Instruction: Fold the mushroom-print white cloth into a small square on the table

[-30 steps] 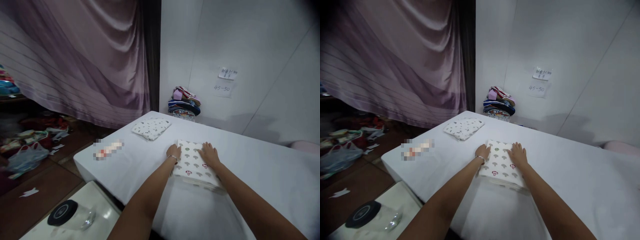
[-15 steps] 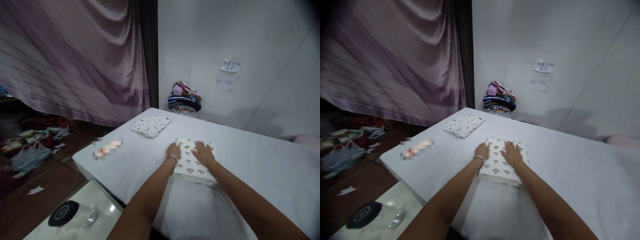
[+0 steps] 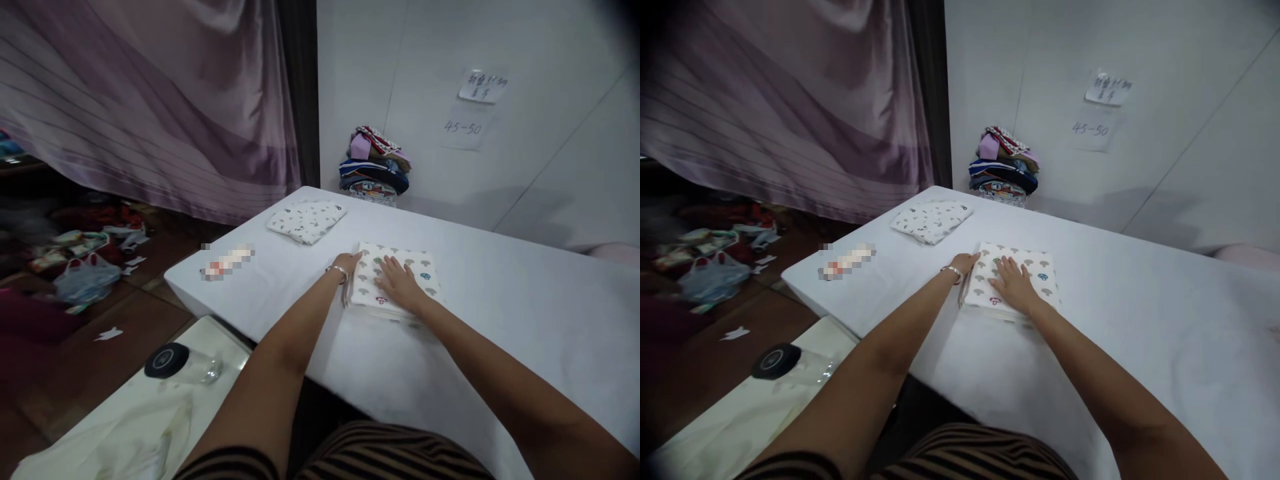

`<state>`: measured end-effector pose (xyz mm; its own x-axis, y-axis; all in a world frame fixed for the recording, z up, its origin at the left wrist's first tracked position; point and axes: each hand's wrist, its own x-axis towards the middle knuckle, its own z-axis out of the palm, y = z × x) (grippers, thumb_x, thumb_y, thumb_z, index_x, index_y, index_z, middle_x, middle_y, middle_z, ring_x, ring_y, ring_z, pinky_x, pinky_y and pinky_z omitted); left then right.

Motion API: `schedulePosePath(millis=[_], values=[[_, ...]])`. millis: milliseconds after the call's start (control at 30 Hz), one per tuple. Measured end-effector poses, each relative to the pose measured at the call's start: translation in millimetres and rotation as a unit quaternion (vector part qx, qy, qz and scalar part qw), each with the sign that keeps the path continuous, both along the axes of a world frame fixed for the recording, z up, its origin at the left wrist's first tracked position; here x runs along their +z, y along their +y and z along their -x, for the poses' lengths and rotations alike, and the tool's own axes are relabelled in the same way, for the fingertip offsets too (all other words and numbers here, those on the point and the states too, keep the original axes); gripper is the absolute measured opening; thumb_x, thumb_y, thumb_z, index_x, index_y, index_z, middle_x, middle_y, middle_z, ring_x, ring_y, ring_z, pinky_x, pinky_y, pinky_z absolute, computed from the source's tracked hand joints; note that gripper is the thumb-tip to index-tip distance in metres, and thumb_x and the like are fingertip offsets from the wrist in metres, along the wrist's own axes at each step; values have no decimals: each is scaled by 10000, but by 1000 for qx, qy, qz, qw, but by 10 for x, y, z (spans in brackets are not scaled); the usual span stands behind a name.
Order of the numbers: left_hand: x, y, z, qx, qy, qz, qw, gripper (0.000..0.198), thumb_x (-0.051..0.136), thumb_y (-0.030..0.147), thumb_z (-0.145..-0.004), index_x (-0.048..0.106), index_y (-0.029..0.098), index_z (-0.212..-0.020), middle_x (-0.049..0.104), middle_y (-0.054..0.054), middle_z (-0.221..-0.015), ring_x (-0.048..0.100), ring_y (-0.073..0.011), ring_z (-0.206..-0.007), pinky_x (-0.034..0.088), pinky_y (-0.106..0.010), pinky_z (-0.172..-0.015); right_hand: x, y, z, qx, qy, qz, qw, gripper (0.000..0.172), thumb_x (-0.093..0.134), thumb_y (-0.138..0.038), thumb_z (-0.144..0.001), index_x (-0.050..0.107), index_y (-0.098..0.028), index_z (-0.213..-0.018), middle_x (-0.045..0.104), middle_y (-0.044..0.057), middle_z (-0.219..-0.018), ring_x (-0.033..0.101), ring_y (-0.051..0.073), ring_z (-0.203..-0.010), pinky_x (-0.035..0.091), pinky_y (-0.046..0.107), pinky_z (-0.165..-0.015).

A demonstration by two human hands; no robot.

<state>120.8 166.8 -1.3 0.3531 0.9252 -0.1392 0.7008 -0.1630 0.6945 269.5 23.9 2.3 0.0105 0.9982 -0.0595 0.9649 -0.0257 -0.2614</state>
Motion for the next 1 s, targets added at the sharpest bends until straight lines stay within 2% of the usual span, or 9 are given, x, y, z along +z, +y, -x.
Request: schedulePosePath(millis=[133, 233, 433, 533, 633, 733, 900, 1000], values=[[25, -163, 140, -34, 42, 34, 998, 427, 596, 550, -939, 698, 174, -763, 765, -105, -939, 699, -233, -924, 532, -344, -878, -13, -183, 228, 41, -1, 35, 999, 677, 279, -527, -1041, 328, -137, -1592, 162, 144, -1691, 97, 269, -1572, 87, 530, -1262], [23, -290, 185, -41, 58, 29, 997, 332, 679, 504, -885, 699, 201, -750, 774, -98, -938, 698, -256, -948, 522, -330, -860, -20, -231, 295, 46, 4, 52, 998, 673, 258, -545, -1041, 346, -160, -1586, 177, 140, -1689, 105, 267, -1572, 106, 550, -1252], [16, -343, 236, -29, 74, 24, 997, 276, 633, 440, -920, 720, 199, -814, 770, -68, -938, 698, -223, -934, 516, -292, -822, -67, -333, 296, 54, -34, -8, 998, 641, 299, -512, -1037, 364, -182, -1583, 252, 145, -1666, 176, 286, -1558, 168, 567, -1239], [20, -350, 260, -24, 75, 25, 997, 285, 626, 443, -926, 735, 204, -816, 769, -58, -902, 702, -220, -921, 521, -289, -807, -115, -412, 353, 68, -63, 5, 996, 630, 336, -468, -1034, 363, -157, -1581, 262, 162, -1657, 207, 292, -1550, 193, 573, -1233], [42, -389, 293, -24, 71, 24, 997, 364, 574, 487, -953, 742, 205, -795, 766, -63, -856, 702, -230, -911, 522, -296, -819, -122, -462, 414, 70, -67, 9, 995, 641, 326, -450, -1039, 324, -132, -1595, 226, 162, -1666, 190, 287, -1555, 191, 574, -1234], [62, -470, 340, -30, 64, 25, 997, 442, 533, 544, -960, 737, 190, -790, 771, -87, -888, 699, -237, -917, 521, -294, -816, -138, -480, 467, 84, -75, -7, 994, 607, 340, -386, -1035, 327, -156, -1597, 259, 152, -1659, 205, 283, -1551, 179, 585, -1233], [43, -610, 395, -37, 62, 28, 997, 310, 660, 490, -881, 723, 203, -784, 779, -95, -946, 698, -239, -913, 530, -304, -804, -239, -463, 575, 75, -78, -28, 994, 594, 357, -264, -1003, 347, -166, -1589, 305, 145, -1646, 252, 279, -1538, 220, 573, -1224], [20, -641, 412, -28, 65, 23, 997, 265, 638, 441, -894, 716, 224, -764, 781, -82, -935, 701, -242, -934, 532, -314, -826, -300, -473, 656, 81, -80, -45, 992, 610, 398, -249, -980, 358, -178, -1585, 308, 139, -1646, 258, 275, -1536, 215, 565, -1230]])
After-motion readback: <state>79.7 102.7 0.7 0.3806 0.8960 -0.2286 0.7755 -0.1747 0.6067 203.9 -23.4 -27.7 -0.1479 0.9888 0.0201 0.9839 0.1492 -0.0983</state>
